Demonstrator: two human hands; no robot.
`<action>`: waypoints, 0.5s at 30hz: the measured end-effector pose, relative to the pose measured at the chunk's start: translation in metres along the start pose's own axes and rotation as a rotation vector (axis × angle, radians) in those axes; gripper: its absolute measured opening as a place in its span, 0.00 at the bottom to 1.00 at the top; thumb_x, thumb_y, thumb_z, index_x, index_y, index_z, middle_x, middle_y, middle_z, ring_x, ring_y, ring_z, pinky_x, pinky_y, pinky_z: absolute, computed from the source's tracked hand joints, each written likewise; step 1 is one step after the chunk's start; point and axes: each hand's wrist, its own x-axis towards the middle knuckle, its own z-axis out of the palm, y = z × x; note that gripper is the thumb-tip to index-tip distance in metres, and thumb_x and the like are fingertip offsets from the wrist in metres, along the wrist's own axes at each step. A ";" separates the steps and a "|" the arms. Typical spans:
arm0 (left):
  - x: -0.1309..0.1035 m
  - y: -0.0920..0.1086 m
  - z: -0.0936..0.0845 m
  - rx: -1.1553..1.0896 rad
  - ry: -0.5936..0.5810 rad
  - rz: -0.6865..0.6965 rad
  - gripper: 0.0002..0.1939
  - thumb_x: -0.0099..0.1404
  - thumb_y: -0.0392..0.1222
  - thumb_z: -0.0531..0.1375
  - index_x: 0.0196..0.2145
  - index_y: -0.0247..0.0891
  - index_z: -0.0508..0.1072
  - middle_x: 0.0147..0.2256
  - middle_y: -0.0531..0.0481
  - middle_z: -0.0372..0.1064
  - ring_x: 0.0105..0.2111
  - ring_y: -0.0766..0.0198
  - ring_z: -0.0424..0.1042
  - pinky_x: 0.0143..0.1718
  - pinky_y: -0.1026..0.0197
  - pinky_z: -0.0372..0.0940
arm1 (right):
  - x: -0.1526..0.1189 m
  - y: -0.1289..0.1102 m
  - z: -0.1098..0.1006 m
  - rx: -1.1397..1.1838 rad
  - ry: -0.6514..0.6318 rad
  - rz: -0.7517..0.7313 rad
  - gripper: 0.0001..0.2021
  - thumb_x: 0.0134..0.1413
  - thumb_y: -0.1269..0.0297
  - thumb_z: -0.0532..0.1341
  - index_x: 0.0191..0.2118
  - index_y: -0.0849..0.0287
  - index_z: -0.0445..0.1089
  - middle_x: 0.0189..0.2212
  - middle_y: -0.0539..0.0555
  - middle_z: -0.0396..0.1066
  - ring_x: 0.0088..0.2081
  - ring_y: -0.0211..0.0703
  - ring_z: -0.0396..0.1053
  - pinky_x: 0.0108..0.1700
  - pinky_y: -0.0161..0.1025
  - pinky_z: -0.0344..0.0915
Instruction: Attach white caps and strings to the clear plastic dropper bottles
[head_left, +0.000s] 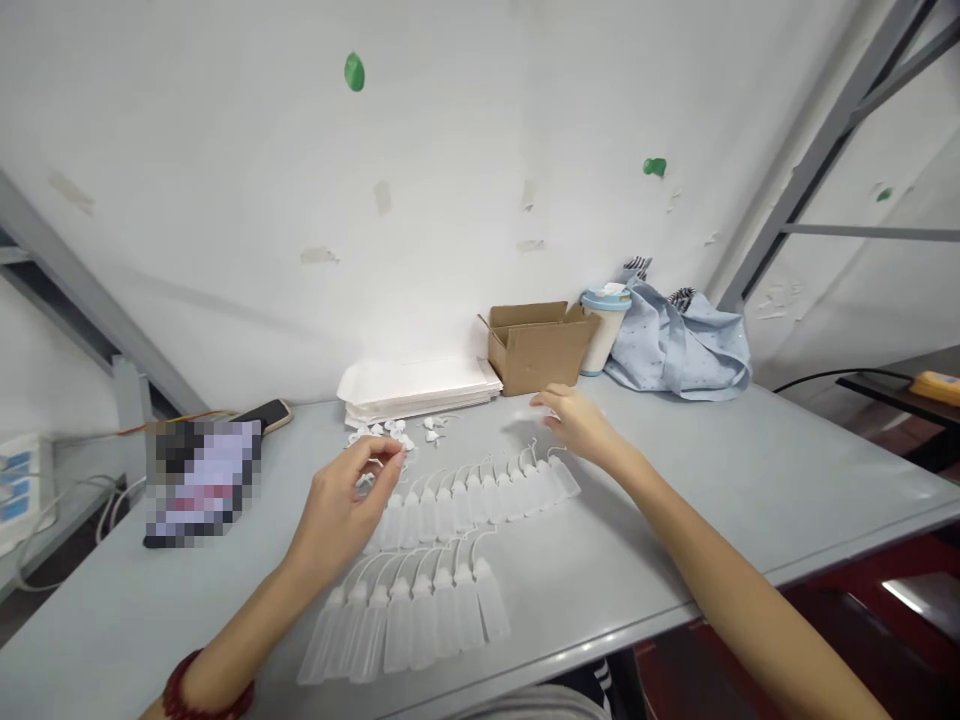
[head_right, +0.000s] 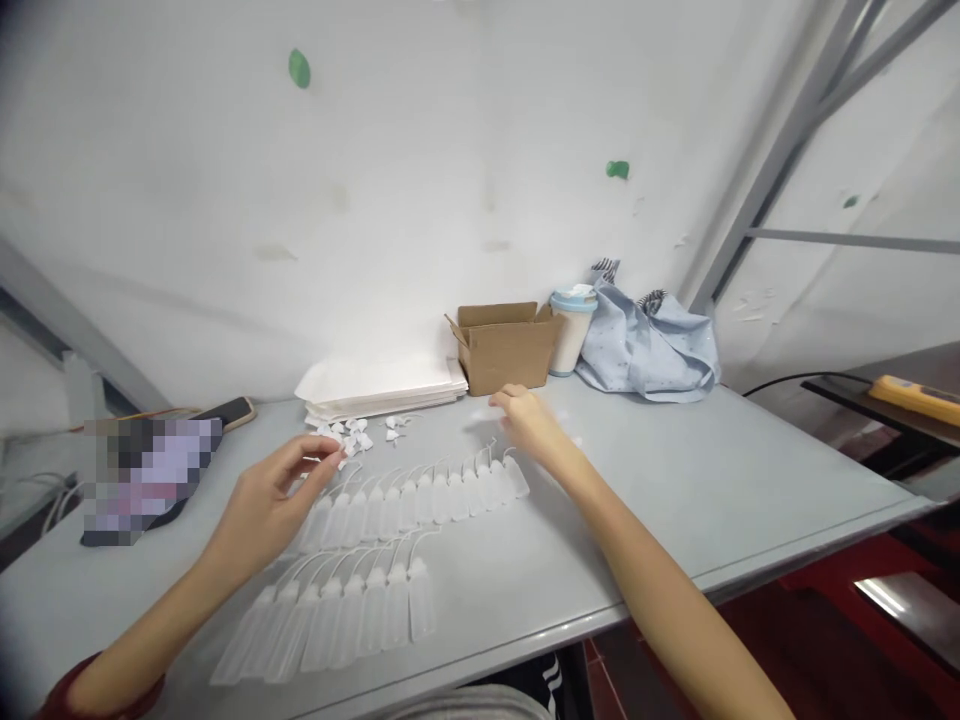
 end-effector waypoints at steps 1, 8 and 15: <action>-0.002 0.002 0.000 -0.018 0.002 -0.010 0.13 0.62 0.51 0.54 0.35 0.40 0.70 0.36 0.48 0.71 0.35 0.59 0.70 0.25 0.65 0.63 | -0.003 -0.008 -0.001 0.037 0.028 -0.037 0.16 0.49 0.82 0.56 0.44 0.62 0.70 0.44 0.59 0.70 0.48 0.48 0.66 0.44 0.37 0.61; -0.011 0.007 0.005 -0.034 0.007 0.074 0.09 0.64 0.46 0.53 0.35 0.40 0.70 0.35 0.49 0.71 0.34 0.61 0.70 0.30 0.63 0.65 | -0.030 -0.072 0.004 0.697 0.227 -0.392 0.08 0.54 0.72 0.59 0.41 0.57 0.70 0.37 0.55 0.70 0.40 0.44 0.68 0.42 0.41 0.65; -0.019 0.008 0.017 0.025 0.072 0.377 0.04 0.64 0.36 0.56 0.38 0.37 0.68 0.32 0.50 0.69 0.30 0.66 0.68 0.32 0.64 0.66 | -0.039 -0.088 0.008 0.773 0.139 -0.440 0.07 0.55 0.69 0.60 0.41 0.58 0.70 0.37 0.56 0.71 0.38 0.42 0.68 0.40 0.40 0.66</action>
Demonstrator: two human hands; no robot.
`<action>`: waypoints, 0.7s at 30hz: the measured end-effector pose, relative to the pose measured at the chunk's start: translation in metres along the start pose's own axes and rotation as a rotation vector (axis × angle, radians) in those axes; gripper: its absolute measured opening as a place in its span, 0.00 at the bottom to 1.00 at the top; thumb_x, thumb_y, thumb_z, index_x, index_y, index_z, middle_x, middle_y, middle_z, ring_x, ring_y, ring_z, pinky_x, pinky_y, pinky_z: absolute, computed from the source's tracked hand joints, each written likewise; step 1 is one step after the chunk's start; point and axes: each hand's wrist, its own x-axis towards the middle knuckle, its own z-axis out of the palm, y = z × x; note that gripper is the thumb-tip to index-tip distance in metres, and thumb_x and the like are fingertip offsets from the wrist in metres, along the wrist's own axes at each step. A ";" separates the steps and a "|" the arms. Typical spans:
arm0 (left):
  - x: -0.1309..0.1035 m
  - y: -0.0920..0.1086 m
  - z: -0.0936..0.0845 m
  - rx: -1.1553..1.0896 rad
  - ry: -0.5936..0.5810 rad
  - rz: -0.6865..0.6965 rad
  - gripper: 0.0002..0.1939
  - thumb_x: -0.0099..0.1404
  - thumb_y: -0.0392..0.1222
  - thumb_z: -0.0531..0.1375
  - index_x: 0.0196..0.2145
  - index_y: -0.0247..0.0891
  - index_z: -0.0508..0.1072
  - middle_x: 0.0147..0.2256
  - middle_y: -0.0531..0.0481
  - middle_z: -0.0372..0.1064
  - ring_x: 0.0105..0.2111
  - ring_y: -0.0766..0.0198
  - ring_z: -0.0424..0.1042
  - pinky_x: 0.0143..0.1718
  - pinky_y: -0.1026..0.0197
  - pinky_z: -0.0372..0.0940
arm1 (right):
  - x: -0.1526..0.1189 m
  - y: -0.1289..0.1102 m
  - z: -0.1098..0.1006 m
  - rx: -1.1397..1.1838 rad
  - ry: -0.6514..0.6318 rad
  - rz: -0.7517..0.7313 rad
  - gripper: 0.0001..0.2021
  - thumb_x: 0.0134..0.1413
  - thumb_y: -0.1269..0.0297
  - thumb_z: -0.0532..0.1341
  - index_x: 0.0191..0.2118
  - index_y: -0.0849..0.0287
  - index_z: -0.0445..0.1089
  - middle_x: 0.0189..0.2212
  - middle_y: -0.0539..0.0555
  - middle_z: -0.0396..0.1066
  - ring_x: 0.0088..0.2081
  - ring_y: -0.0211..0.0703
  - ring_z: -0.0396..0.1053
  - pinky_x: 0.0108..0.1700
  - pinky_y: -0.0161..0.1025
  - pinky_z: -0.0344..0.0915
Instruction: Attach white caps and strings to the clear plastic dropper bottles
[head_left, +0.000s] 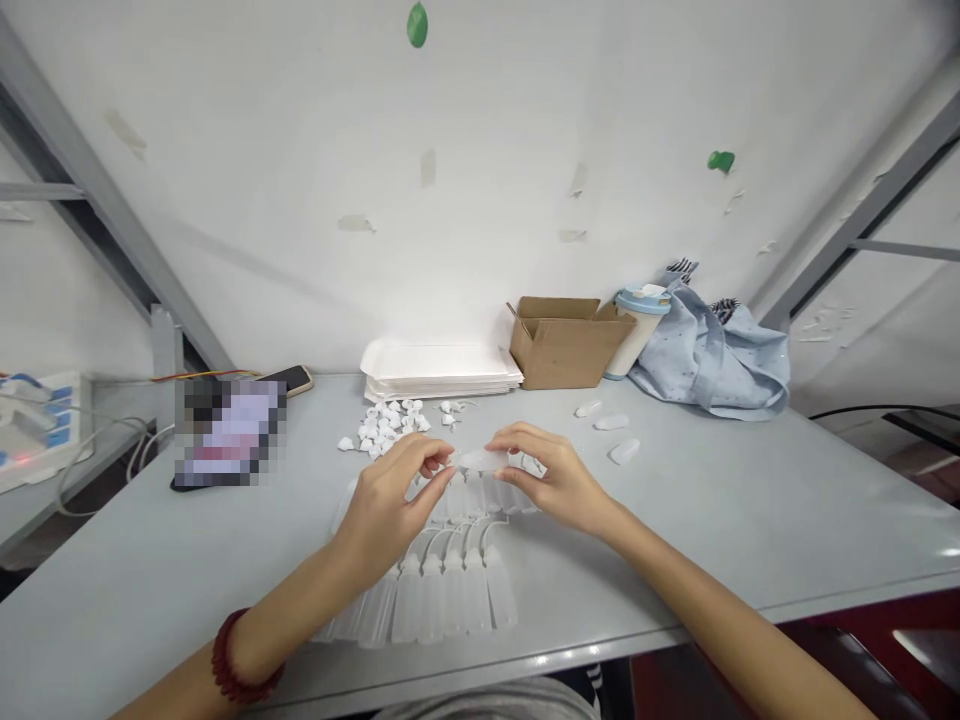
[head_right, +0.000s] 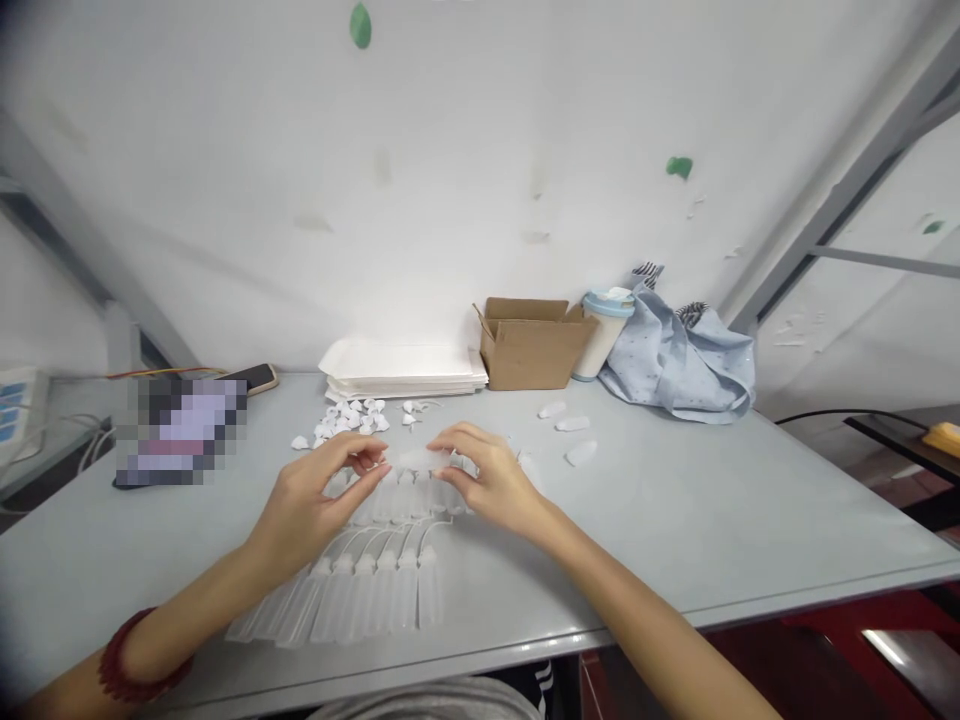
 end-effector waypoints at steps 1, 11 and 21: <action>-0.001 0.000 0.002 -0.015 0.002 0.037 0.04 0.64 0.34 0.56 0.37 0.36 0.69 0.32 0.50 0.69 0.30 0.67 0.68 0.32 0.64 0.66 | 0.000 0.000 0.000 0.000 -0.013 -0.001 0.08 0.55 0.70 0.60 0.42 0.58 0.70 0.37 0.56 0.71 0.38 0.43 0.68 0.40 0.40 0.65; -0.006 0.000 0.008 -0.047 0.015 0.157 0.10 0.63 0.28 0.56 0.41 0.35 0.71 0.37 0.47 0.69 0.36 0.66 0.70 0.36 0.65 0.67 | -0.005 0.001 0.007 -0.051 -0.051 -0.021 0.09 0.54 0.72 0.61 0.42 0.61 0.69 0.36 0.56 0.70 0.37 0.42 0.68 0.39 0.39 0.66; -0.007 0.006 0.010 0.050 0.084 0.249 0.10 0.62 0.27 0.58 0.41 0.34 0.72 0.39 0.46 0.70 0.40 0.64 0.70 0.41 0.63 0.69 | -0.006 -0.006 0.010 -0.085 -0.038 -0.030 0.07 0.53 0.69 0.62 0.39 0.61 0.68 0.32 0.54 0.68 0.32 0.39 0.67 0.36 0.37 0.65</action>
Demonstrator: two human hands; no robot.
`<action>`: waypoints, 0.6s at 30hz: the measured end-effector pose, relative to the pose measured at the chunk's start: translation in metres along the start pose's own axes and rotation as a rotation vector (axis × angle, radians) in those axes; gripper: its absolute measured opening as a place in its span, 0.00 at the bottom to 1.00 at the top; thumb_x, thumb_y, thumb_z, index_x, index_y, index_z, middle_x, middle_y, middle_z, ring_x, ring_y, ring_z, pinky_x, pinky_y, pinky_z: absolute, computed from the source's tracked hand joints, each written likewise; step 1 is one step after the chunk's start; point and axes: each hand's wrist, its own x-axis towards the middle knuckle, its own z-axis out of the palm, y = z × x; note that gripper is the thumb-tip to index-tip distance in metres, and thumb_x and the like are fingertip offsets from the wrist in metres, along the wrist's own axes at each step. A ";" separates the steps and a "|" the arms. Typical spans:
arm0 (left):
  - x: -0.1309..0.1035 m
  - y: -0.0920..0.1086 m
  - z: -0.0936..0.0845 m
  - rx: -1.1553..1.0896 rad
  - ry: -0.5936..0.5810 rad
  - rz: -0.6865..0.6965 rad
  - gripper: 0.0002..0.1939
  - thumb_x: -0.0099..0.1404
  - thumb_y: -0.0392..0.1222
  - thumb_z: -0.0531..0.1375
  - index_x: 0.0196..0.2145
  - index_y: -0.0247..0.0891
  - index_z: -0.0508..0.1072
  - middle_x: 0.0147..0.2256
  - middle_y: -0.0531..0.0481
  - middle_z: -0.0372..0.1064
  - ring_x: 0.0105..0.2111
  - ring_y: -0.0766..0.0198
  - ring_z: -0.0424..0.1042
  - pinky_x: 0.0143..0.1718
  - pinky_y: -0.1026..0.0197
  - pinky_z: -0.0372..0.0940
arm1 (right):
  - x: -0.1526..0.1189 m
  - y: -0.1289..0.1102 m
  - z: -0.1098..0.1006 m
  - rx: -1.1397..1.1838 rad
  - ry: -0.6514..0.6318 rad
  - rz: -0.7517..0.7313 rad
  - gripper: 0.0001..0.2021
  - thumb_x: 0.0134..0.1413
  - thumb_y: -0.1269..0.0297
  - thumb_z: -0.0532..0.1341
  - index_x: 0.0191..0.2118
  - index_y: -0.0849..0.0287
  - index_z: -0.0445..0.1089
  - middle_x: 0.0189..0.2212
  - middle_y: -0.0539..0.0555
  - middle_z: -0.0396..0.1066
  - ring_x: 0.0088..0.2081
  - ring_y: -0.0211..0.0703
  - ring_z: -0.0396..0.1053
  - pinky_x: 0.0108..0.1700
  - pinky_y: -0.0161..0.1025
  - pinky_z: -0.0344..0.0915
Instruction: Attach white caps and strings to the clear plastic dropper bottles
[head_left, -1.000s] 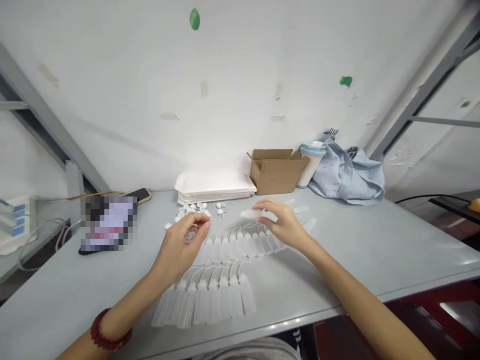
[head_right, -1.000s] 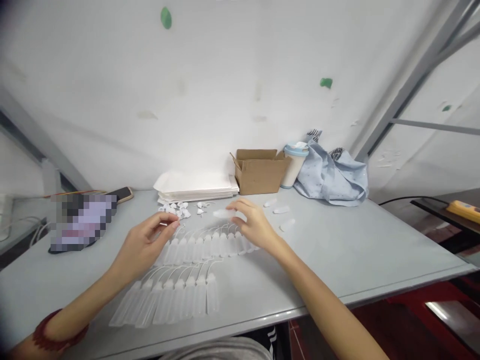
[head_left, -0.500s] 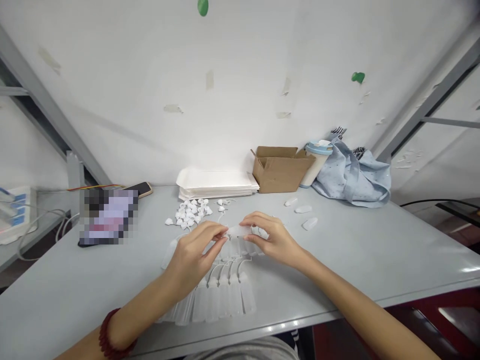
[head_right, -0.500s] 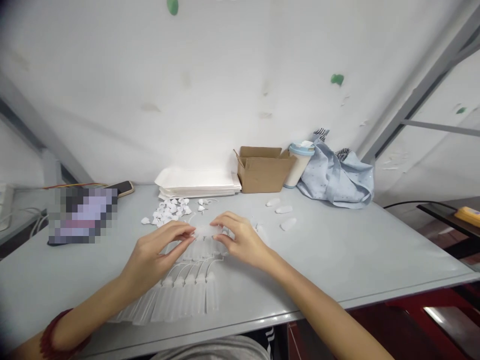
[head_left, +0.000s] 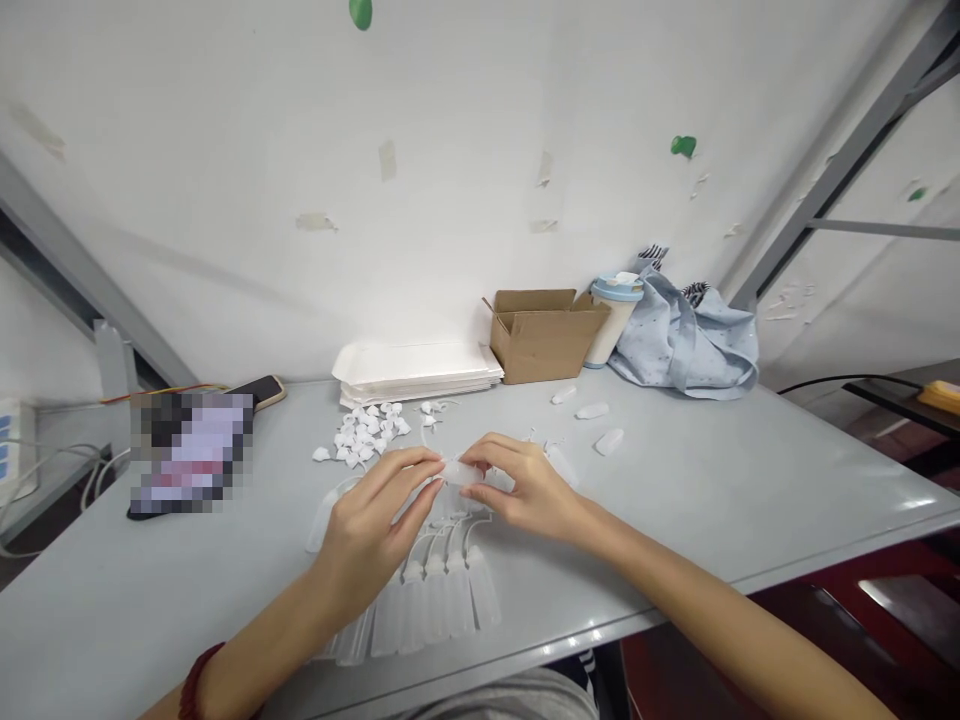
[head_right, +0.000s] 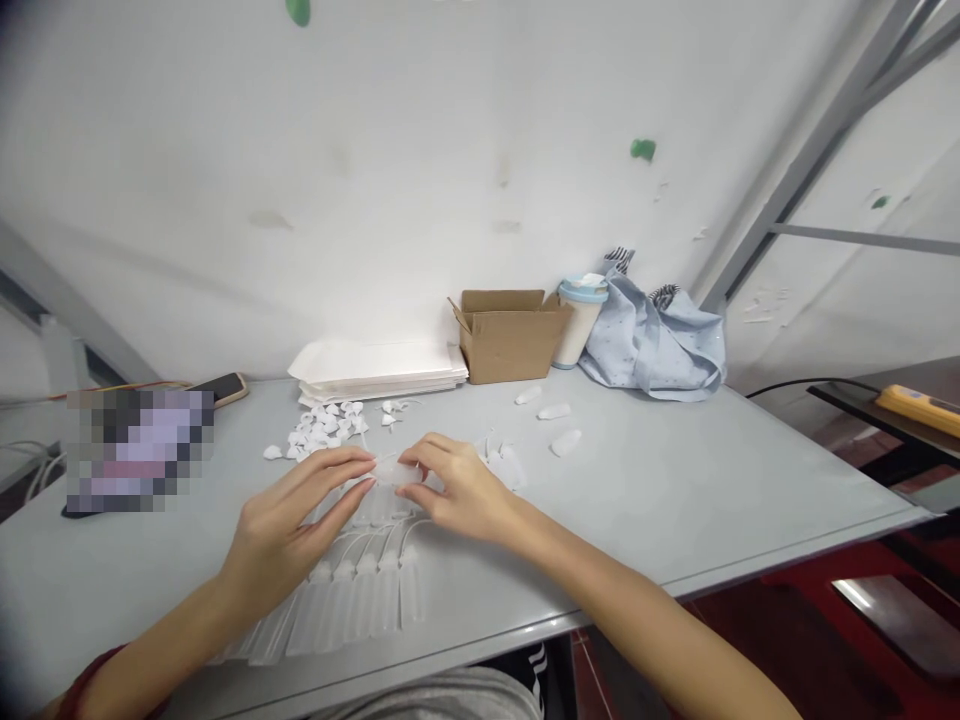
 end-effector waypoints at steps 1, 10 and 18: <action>0.000 0.001 0.000 0.005 0.009 0.008 0.10 0.62 0.27 0.58 0.41 0.34 0.72 0.39 0.46 0.70 0.40 0.64 0.70 0.41 0.64 0.69 | 0.000 0.000 0.000 0.003 0.002 -0.002 0.07 0.53 0.69 0.62 0.39 0.61 0.68 0.31 0.54 0.68 0.32 0.39 0.67 0.36 0.37 0.65; 0.000 0.004 0.000 -0.007 0.044 0.079 0.11 0.61 0.24 0.58 0.39 0.35 0.71 0.39 0.47 0.71 0.39 0.65 0.71 0.40 0.63 0.69 | -0.001 -0.002 0.001 0.006 -0.002 -0.002 0.08 0.54 0.69 0.60 0.41 0.62 0.67 0.31 0.54 0.68 0.33 0.39 0.67 0.37 0.37 0.65; 0.001 0.007 -0.001 -0.049 -0.107 0.208 0.17 0.59 0.25 0.61 0.45 0.32 0.68 0.49 0.38 0.67 0.50 0.54 0.65 0.49 0.50 0.66 | -0.005 -0.002 0.004 0.036 -0.026 0.051 0.19 0.57 0.65 0.58 0.55 0.59 0.59 0.32 0.53 0.70 0.31 0.38 0.68 0.36 0.37 0.65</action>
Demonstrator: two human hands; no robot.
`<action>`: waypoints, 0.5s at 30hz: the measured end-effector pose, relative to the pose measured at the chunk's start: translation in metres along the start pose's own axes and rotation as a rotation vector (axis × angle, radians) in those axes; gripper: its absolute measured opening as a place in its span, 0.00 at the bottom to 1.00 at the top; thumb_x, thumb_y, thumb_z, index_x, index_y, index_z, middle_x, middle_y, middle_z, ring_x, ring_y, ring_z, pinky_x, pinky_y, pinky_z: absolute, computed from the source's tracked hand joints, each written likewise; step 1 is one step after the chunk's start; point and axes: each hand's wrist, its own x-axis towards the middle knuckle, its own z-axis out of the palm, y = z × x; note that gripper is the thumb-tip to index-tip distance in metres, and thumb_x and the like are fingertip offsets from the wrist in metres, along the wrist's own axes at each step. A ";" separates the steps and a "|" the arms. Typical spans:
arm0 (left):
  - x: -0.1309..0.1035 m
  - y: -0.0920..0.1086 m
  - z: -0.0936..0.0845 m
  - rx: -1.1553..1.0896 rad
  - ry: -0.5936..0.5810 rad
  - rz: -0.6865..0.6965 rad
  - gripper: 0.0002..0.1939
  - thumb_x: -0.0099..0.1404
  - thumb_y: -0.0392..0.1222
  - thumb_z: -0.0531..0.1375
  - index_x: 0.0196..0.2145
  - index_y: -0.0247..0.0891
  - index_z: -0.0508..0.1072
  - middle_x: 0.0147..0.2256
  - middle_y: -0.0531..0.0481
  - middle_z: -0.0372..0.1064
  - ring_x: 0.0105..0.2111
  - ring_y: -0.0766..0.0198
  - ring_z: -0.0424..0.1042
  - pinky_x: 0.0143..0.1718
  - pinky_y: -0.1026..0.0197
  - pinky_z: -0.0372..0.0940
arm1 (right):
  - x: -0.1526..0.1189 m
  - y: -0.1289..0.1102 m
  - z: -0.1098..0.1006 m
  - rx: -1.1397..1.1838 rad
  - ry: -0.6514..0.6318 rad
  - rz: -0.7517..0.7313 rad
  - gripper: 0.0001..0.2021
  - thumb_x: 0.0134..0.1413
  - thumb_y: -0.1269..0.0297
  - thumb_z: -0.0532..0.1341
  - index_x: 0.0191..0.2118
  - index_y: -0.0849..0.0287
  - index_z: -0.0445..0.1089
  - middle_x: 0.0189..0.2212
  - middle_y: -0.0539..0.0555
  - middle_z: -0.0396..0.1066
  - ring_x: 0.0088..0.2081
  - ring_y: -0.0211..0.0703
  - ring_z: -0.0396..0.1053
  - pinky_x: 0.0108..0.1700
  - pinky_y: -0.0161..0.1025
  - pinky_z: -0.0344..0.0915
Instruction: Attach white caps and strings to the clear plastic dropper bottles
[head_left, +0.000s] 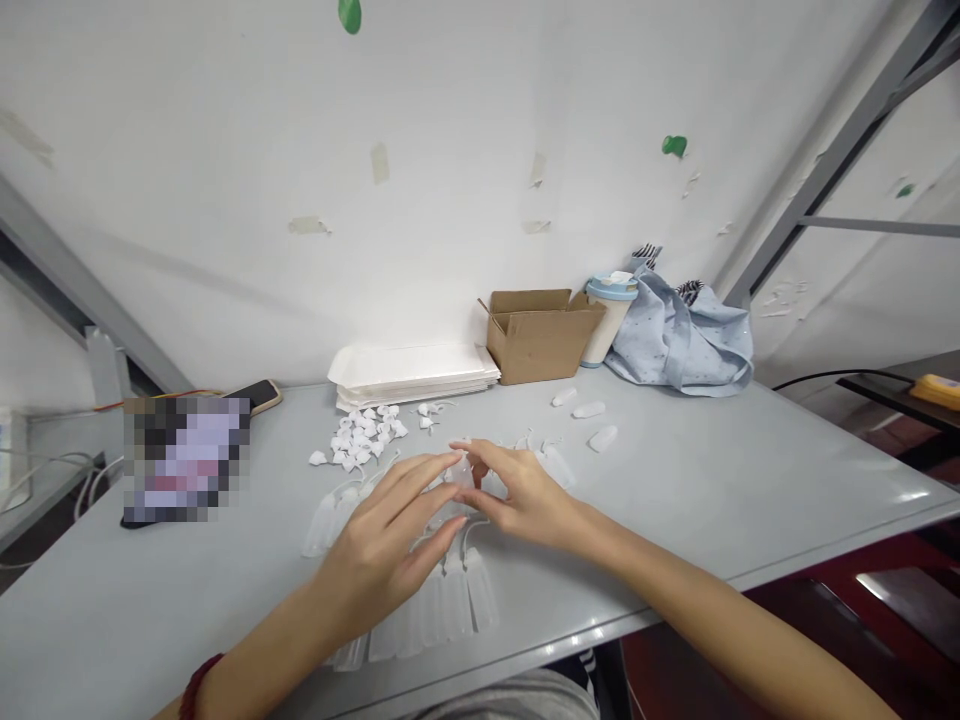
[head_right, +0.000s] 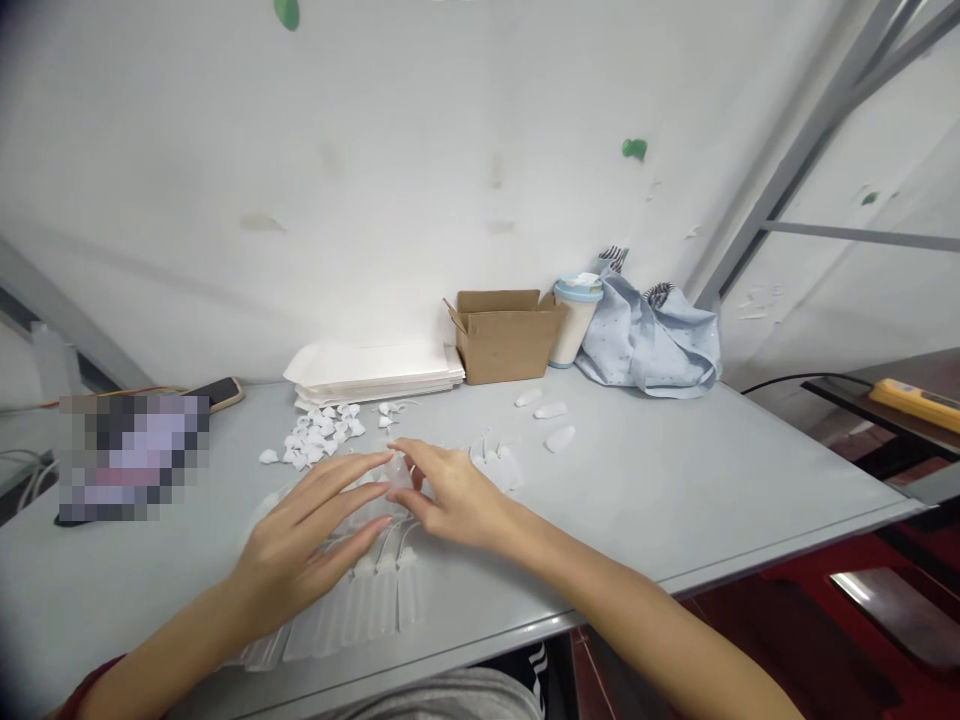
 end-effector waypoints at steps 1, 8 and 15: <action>0.000 0.000 0.000 -0.003 -0.031 -0.002 0.17 0.59 0.26 0.61 0.47 0.31 0.68 0.51 0.37 0.66 0.52 0.53 0.64 0.50 0.50 0.65 | 0.000 0.001 0.001 -0.001 0.003 0.001 0.20 0.57 0.65 0.57 0.55 0.59 0.58 0.31 0.52 0.70 0.31 0.38 0.68 0.36 0.36 0.65; -0.002 -0.001 0.000 0.054 -0.083 0.047 0.17 0.61 0.28 0.59 0.49 0.29 0.67 0.54 0.34 0.63 0.55 0.51 0.62 0.55 0.50 0.63 | 0.003 -0.001 -0.002 0.072 0.006 0.031 0.18 0.57 0.65 0.58 0.52 0.63 0.62 0.29 0.51 0.69 0.30 0.38 0.67 0.36 0.36 0.64; -0.003 -0.001 -0.002 0.112 -0.138 0.082 0.17 0.62 0.27 0.57 0.49 0.29 0.66 0.54 0.33 0.63 0.56 0.51 0.62 0.53 0.48 0.65 | 0.003 -0.002 -0.002 0.129 0.002 0.097 0.17 0.55 0.67 0.58 0.50 0.60 0.63 0.27 0.49 0.70 0.29 0.37 0.68 0.36 0.35 0.65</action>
